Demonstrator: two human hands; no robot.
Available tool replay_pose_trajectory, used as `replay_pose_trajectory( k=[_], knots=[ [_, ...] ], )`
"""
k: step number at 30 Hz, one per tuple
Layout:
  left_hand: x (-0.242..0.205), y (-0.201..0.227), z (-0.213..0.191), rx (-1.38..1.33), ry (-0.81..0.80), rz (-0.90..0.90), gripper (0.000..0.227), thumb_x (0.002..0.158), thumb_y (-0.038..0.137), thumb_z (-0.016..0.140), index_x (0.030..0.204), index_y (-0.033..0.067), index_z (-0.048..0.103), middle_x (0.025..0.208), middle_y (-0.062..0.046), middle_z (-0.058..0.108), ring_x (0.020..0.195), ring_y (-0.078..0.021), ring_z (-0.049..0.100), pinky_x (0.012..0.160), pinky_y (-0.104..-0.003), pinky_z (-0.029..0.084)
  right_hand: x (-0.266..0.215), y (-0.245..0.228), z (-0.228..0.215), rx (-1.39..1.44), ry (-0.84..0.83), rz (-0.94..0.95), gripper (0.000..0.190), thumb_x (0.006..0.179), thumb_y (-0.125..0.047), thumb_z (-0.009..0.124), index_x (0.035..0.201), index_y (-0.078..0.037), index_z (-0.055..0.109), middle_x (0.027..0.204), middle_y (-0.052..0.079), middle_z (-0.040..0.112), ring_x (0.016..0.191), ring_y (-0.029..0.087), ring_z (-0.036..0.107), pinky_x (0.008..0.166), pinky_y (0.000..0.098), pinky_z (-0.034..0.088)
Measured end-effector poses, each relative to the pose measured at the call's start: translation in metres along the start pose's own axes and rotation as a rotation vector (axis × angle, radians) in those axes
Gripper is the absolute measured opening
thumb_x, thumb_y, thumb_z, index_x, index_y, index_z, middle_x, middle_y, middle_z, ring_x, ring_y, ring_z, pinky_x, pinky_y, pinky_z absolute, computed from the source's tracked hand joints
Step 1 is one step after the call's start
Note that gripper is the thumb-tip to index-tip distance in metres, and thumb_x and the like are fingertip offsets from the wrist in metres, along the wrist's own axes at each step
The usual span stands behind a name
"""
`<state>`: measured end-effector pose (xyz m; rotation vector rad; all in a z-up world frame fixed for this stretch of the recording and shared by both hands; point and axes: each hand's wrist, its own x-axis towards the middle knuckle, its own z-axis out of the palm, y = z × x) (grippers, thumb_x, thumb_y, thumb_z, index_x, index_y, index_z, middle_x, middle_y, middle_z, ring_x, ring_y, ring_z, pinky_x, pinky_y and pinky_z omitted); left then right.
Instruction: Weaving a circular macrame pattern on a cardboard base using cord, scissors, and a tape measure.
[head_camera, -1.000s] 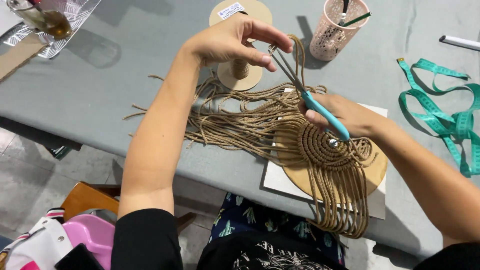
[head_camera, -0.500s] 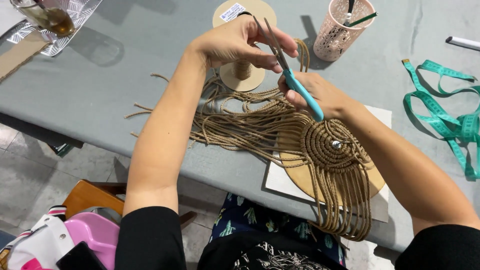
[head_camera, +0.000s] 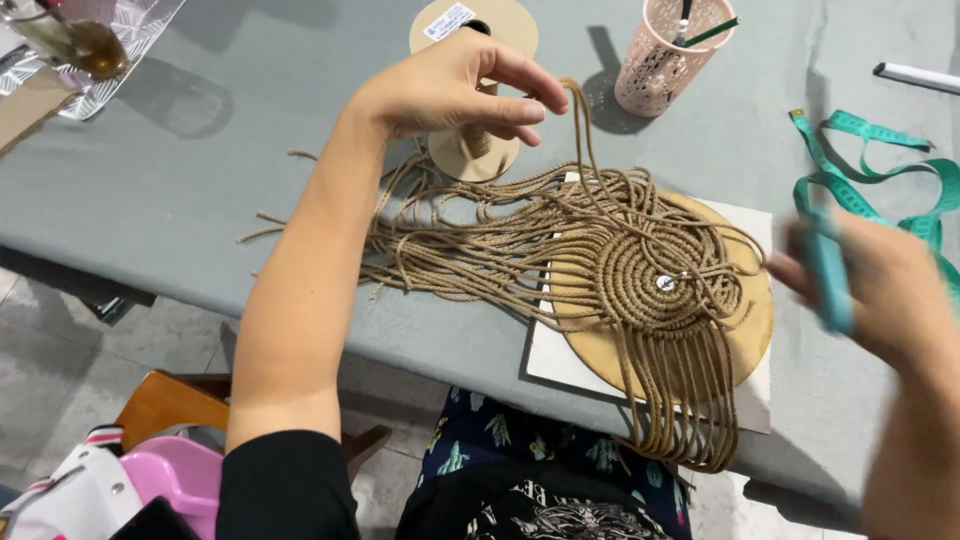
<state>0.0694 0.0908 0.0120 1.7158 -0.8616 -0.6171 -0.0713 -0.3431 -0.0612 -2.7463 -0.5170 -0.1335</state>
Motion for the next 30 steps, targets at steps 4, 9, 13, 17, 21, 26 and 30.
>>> replay_pose_trajectory(
  k=[4,9,13,17,21,26,30],
  knots=[
    [0.006,0.005,0.012,0.215,0.167,0.047,0.019,0.102,0.020,0.063,0.112,0.0103,0.074,0.106,-0.001,0.076,0.094,-0.0105,0.079,0.077,-0.017,0.059,-0.125,0.115,0.032,0.162,0.100,0.502,0.034,0.088,-0.021,0.083,0.111,0.000,0.069,0.086,0.016,0.067,0.063,0.025,0.062,0.060,0.0363,0.050],
    [0.017,0.017,0.060,0.163,0.195,0.169,0.015,0.101,0.009,0.061,0.109,0.0079,0.074,0.100,-0.002,0.078,0.090,-0.0066,0.075,0.077,-0.017,0.059,-0.193,0.133,0.042,-0.351,-0.158,0.771,0.055,0.078,-0.043,0.087,0.125,-0.018,0.076,0.119,0.000,0.080,0.078,0.021,0.081,0.074,0.0346,0.061],
    [0.032,0.009,0.123,0.240,0.117,0.092,0.027,0.099,0.006,0.059,0.125,0.0076,0.058,0.106,-0.007,0.079,0.094,-0.0131,0.077,0.077,-0.023,0.066,-0.180,0.118,0.028,-0.532,-0.457,0.786,0.063,0.082,-0.039,0.079,0.142,-0.041,0.057,0.138,-0.016,0.068,0.108,0.009,0.080,0.081,0.0316,0.066],
    [0.045,-0.038,0.165,1.063,0.161,0.066,0.062,0.079,-0.013,0.052,0.138,0.0058,0.056,0.085,-0.017,0.075,0.079,-0.0435,0.071,0.063,-0.056,0.053,-0.137,0.058,-0.006,-0.491,-0.264,0.610,0.049,0.093,-0.040,0.070,0.141,-0.043,0.060,0.128,-0.018,0.074,0.090,0.008,0.082,0.074,0.0294,0.065],
    [0.059,-0.050,0.190,1.574,0.497,-0.007,0.023,0.092,0.011,0.068,0.073,0.0215,0.061,0.058,0.010,0.060,0.055,-0.0121,0.068,0.039,-0.028,0.044,-0.075,-0.024,-0.021,-0.175,0.055,0.248,0.027,0.096,-0.029,0.071,0.122,-0.021,0.074,0.113,-0.006,0.079,0.080,0.016,0.076,0.060,0.0314,0.057],
    [0.051,-0.013,0.184,-0.085,0.081,0.000,0.032,0.108,0.023,0.039,0.101,0.0002,0.061,0.082,-0.012,0.071,0.071,-0.0232,0.078,0.064,-0.035,0.068,0.005,-0.068,0.013,0.504,0.156,-0.261,0.063,0.094,-0.014,0.070,0.151,0.000,0.047,0.139,0.021,0.063,0.132,0.043,0.056,0.109,0.0565,0.042],
    [0.047,-0.019,0.204,-0.880,-0.011,0.129,0.025,0.110,0.022,0.045,0.105,0.0041,0.061,0.098,-0.016,0.070,0.090,-0.0246,0.075,0.086,-0.040,0.065,0.020,-0.041,0.069,0.843,0.183,-0.209,0.036,0.108,-0.004,0.042,0.141,0.003,0.054,0.110,0.014,0.068,0.105,0.021,0.062,0.105,0.0432,0.047]
  ],
)
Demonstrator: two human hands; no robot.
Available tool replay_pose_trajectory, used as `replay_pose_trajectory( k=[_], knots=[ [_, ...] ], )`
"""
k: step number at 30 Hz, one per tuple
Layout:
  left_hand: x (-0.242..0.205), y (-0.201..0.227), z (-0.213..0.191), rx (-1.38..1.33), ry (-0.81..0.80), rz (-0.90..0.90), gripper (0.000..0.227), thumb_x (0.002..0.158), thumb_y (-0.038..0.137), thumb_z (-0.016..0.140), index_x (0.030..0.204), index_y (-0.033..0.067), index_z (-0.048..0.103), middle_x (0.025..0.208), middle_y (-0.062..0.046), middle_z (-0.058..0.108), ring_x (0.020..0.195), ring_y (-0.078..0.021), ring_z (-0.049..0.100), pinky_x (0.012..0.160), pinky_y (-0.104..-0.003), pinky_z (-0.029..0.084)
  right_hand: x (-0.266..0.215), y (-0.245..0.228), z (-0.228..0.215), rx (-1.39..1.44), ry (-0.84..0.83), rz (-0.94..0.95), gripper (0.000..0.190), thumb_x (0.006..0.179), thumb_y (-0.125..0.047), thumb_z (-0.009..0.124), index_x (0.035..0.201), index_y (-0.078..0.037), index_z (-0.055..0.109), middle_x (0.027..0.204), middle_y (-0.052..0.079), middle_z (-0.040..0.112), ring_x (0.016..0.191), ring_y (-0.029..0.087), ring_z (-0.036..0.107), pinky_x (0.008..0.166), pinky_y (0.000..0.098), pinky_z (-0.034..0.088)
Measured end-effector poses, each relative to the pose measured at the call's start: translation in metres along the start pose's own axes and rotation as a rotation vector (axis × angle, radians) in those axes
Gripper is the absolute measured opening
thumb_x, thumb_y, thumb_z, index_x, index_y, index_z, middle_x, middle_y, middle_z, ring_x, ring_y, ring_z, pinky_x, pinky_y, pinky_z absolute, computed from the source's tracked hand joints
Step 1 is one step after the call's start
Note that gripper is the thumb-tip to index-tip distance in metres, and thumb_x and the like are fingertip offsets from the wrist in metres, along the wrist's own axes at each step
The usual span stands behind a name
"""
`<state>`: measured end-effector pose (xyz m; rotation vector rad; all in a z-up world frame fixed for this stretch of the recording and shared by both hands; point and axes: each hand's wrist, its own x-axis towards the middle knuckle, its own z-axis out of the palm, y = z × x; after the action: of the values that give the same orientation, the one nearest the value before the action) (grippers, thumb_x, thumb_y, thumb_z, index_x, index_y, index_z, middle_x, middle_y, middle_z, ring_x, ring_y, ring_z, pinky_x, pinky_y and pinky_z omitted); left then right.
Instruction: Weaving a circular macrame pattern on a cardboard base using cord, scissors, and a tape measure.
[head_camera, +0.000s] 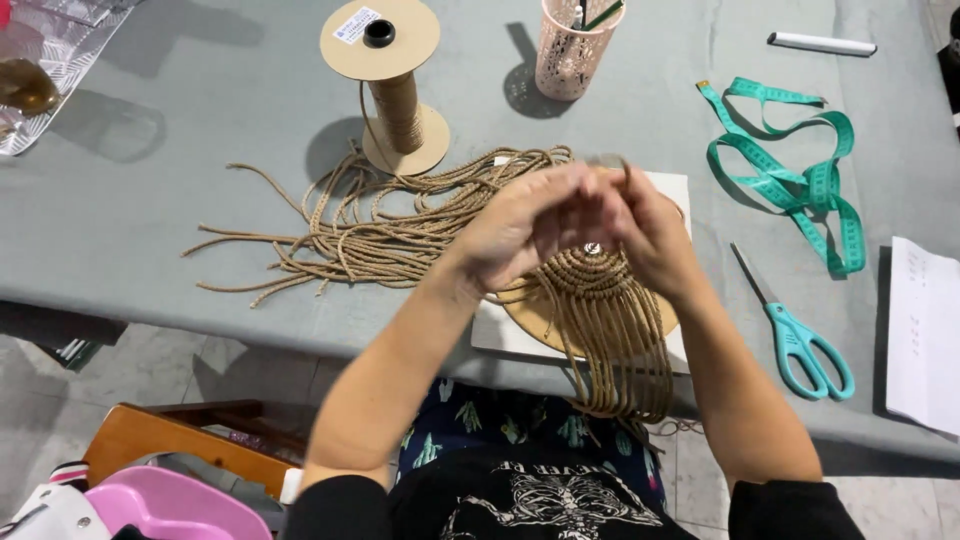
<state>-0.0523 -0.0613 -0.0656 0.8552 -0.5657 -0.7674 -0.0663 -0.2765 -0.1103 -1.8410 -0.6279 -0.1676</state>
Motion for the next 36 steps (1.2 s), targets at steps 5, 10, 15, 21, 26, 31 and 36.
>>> replay_pose_trajectory(
  k=[5,10,15,21,26,31,36],
  knots=[
    [0.020,0.001,0.007,0.405,0.118,0.577,0.024,0.116,0.027,0.039,0.110,0.0118,0.057,0.142,-0.019,0.062,0.142,-0.0277,0.052,0.126,-0.050,0.030,-0.019,-0.060,0.016,-0.697,-0.175,-0.103,0.025,0.108,-0.030,0.053,0.100,-0.008,0.060,0.074,0.016,0.062,0.069,0.041,0.066,0.063,0.0494,0.052],
    [0.023,-0.021,0.001,0.653,0.012,0.246,0.037,0.113,0.035,0.036,0.113,0.0088,0.063,0.103,-0.013,0.070,0.105,-0.0236,0.068,0.099,-0.043,0.053,-0.008,-0.027,-0.043,-0.806,0.162,-0.210,0.017,0.111,-0.030,0.064,0.103,-0.017,0.070,0.077,0.001,0.059,0.071,0.028,0.062,0.070,0.0381,0.052],
    [0.024,-0.006,0.009,-0.163,-0.113,0.306,0.026,0.112,0.024,0.044,0.109,0.0058,0.062,0.112,-0.018,0.068,0.114,-0.0273,0.068,0.113,-0.044,0.046,-0.005,-0.009,-0.006,-0.749,0.151,-0.315,0.018,0.104,-0.008,0.063,0.088,-0.001,0.068,0.070,0.028,0.060,0.069,0.055,0.057,0.059,0.0564,0.044],
    [0.016,-0.004,0.016,0.856,0.023,0.293,0.033,0.111,0.032,0.038,0.098,0.0104,0.058,0.095,-0.014,0.067,0.093,-0.0224,0.066,0.089,-0.039,0.053,-0.010,-0.023,-0.039,-0.914,0.173,-0.281,0.018,0.109,-0.037,0.063,0.105,-0.021,0.073,0.077,-0.003,0.061,0.071,0.023,0.065,0.067,0.0382,0.054],
    [0.010,0.017,0.038,0.054,-0.067,0.398,0.029,0.116,0.029,0.040,0.106,0.0114,0.060,0.147,-0.022,0.057,0.138,-0.0293,0.056,0.120,-0.041,0.042,-0.007,-0.003,-0.014,-0.906,0.027,-0.277,0.021,0.109,-0.019,0.054,0.094,-0.009,0.065,0.069,0.013,0.058,0.064,0.040,0.062,0.060,0.0480,0.049],
    [0.009,0.002,0.030,0.254,-0.169,0.288,0.030,0.114,0.029,0.042,0.107,0.0081,0.062,0.127,-0.015,0.066,0.126,-0.0255,0.062,0.113,-0.041,0.047,-0.013,-0.018,-0.054,-0.771,0.146,-0.262,0.022,0.112,-0.036,0.059,0.102,-0.020,0.070,0.078,-0.001,0.062,0.071,0.027,0.064,0.070,0.0377,0.052],
    [0.024,-0.016,0.019,-0.089,-0.192,0.320,0.031,0.113,0.027,0.047,0.118,0.0025,0.066,0.118,-0.020,0.070,0.113,-0.0301,0.070,0.107,-0.045,0.052,-0.008,-0.015,-0.031,-0.504,0.145,-0.116,0.019,0.103,-0.022,0.069,0.109,-0.005,0.065,0.086,0.023,0.061,0.086,0.049,0.062,0.081,0.0556,0.049]
  ],
)
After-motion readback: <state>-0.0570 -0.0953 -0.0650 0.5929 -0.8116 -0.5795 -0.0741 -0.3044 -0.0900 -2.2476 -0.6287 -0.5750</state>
